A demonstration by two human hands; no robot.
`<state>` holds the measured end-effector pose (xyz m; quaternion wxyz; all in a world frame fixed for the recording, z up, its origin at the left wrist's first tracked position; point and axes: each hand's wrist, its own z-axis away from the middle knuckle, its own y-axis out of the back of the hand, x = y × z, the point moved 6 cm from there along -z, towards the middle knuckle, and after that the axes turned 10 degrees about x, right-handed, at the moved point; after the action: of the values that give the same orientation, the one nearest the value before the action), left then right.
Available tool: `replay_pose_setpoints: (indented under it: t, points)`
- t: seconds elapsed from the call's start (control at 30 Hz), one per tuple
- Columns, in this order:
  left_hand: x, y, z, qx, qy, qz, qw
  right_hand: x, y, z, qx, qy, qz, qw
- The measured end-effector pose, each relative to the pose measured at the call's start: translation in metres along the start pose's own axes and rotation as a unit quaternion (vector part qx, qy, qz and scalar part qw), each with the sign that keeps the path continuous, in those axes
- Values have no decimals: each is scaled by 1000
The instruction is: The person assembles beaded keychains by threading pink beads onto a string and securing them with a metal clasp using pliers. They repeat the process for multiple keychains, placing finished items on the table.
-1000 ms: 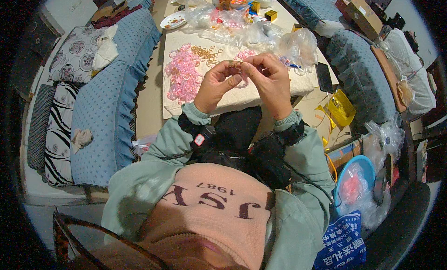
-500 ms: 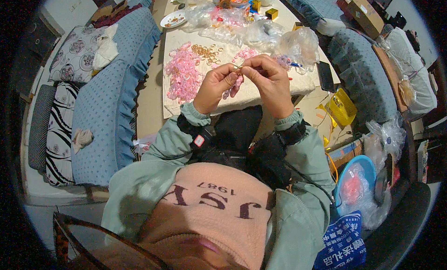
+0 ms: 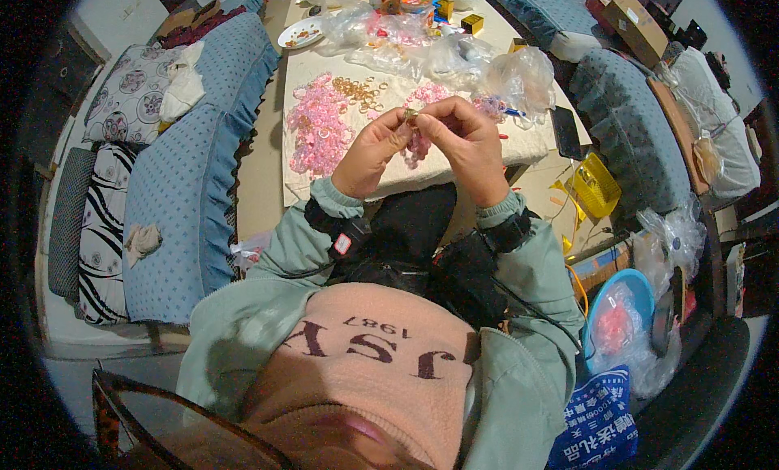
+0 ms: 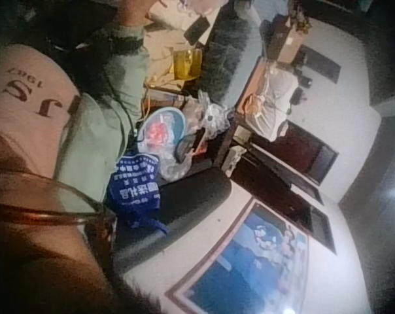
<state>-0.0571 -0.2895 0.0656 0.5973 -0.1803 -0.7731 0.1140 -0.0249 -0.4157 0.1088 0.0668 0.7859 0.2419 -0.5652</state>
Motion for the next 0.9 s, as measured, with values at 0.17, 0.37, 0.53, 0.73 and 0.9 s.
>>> replay_pose_setpoints:
  t: [0.17, 0.37, 0.53, 0.73, 0.9]
  points:
    - [7, -1, 4, 36, 0, -39, 999, -4, 5, -2, 57, 2, 65, 996]
    - [5, 2, 2, 62, -31, -91, 993, -3, 6, -3, 60, 8, 53, 997]
    - [4, 2, 0, 65, -35, -102, 992, -5, 4, -2, 52, 16, 42, 998]
    - [2, 0, 0, 61, -15, -100, 993, -8, 2, 0, 55, 12, 40, 998]
    - [4, 1, -1, 80, -53, -98, 991, -10, 3, -2, 61, 28, 47, 997]
